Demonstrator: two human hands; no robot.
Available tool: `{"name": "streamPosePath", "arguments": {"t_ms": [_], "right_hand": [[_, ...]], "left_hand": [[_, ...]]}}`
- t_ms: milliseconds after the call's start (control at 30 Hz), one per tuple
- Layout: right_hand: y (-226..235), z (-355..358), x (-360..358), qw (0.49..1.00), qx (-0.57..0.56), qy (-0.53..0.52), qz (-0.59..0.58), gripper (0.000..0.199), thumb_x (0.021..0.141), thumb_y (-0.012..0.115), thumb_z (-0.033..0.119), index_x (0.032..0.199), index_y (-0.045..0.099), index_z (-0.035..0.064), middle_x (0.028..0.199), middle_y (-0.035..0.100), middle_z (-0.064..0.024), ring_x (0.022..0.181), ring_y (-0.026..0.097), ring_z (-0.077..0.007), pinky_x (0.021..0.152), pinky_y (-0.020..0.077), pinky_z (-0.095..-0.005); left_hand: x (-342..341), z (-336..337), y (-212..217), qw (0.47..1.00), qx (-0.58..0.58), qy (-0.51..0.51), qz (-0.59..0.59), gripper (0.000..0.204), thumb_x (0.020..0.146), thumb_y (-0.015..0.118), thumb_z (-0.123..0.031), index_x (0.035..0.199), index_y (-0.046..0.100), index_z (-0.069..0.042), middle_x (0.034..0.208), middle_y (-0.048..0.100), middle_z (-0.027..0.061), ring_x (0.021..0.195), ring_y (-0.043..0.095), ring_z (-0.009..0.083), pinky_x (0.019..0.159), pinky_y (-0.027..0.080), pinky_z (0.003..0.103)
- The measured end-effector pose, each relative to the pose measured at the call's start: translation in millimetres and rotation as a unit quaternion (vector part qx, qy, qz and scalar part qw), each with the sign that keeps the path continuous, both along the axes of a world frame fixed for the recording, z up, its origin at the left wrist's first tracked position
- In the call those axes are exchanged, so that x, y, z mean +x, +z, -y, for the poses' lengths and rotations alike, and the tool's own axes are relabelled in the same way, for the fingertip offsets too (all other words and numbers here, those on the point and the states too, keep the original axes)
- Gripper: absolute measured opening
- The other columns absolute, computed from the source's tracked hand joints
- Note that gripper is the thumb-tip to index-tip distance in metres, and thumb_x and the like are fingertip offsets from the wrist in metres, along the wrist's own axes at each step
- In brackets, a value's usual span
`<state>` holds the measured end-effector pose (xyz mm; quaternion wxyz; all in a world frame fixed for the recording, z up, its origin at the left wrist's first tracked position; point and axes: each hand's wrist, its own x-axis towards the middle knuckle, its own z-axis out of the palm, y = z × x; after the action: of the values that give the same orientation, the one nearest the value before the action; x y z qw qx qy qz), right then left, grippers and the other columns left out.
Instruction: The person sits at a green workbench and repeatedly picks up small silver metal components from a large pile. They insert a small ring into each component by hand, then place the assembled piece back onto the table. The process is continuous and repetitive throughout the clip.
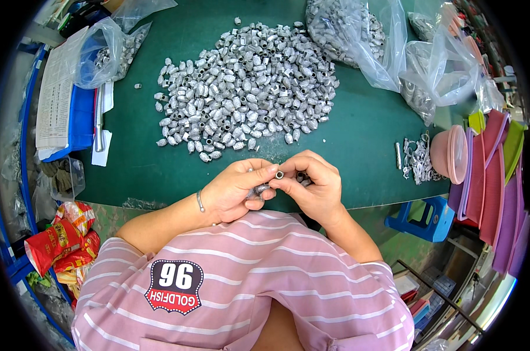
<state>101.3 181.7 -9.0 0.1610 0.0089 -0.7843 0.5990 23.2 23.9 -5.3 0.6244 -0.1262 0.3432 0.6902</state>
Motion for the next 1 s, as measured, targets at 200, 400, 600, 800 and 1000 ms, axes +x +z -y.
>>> {"name": "streamPosePath", "arguments": {"t_ms": [200, 400, 600, 800, 1000], "right_hand": [[-13.1, -21.7, 5.5, 0.698, -0.684, 0.112, 0.181, 0.019, 0.082, 0.051, 0.004, 0.100, 0.055, 0.0009, 0.083, 0.057, -0.0142, 0.053, 0.043, -0.0115, 0.040, 0.0319, -0.0203], [-14.8, -54.2, -4.7, 0.814, -0.570, -0.008, 0.113, 0.011, 0.085, 0.054, 0.009, 0.088, 0.059, 0.0002, 0.074, 0.055, -0.0105, 0.053, 0.044, -0.0112, 0.040, 0.0336, -0.0227], [-14.7, -58.1, -31.3, 0.957, 0.234, -0.155, 0.070, 0.014, 0.073, 0.071, 0.006, 0.083, 0.065, -0.0004, 0.066, 0.057, -0.0079, 0.057, 0.054, -0.0162, 0.050, 0.0427, -0.0266], [-12.6, -55.1, -29.8, 0.955, 0.254, -0.128, 0.084, 0.015, 0.070, 0.068, 0.001, 0.082, 0.059, 0.0016, 0.079, 0.057, -0.0132, 0.071, 0.058, -0.0308, 0.063, 0.0474, -0.0365], [-13.2, -54.1, -19.4, 0.986, 0.103, -0.112, 0.065, 0.017, 0.069, 0.068, -0.005, 0.081, 0.059, 0.0005, 0.085, 0.060, -0.0095, 0.077, 0.059, -0.0207, 0.068, 0.0474, -0.0287]], "left_hand": [[-2.1, 0.4, 0.4, 1.000, 0.020, 0.017, 0.013, 0.018, 0.092, 0.053, -0.021, 0.086, 0.053, -0.005, 0.079, 0.052, 0.0044, 0.063, 0.046, 0.0089, 0.040, 0.031, 0.016], [-2.3, 2.9, -2.5, 0.999, 0.014, 0.031, 0.024, 0.016, 0.090, 0.055, -0.020, 0.083, 0.052, -0.006, 0.078, 0.053, 0.0053, 0.063, 0.048, 0.0094, 0.039, 0.031, 0.017], [-1.1, 1.5, -3.5, 0.999, 0.012, 0.038, 0.026, 0.016, 0.089, 0.057, -0.020, 0.083, 0.052, -0.005, 0.077, 0.054, 0.0059, 0.062, 0.050, 0.0096, 0.039, 0.031, 0.017], [-2.6, 3.8, -3.0, 0.998, 0.009, 0.048, 0.031, 0.016, 0.089, 0.057, -0.019, 0.082, 0.053, -0.006, 0.077, 0.055, 0.0058, 0.061, 0.049, 0.0098, 0.038, 0.031, 0.018], [-2.8, 2.6, -3.1, 0.999, 0.006, 0.041, 0.026, 0.016, 0.088, 0.058, -0.020, 0.082, 0.053, -0.006, 0.077, 0.055, 0.0059, 0.061, 0.049, 0.0098, 0.038, 0.031, 0.018]]}}
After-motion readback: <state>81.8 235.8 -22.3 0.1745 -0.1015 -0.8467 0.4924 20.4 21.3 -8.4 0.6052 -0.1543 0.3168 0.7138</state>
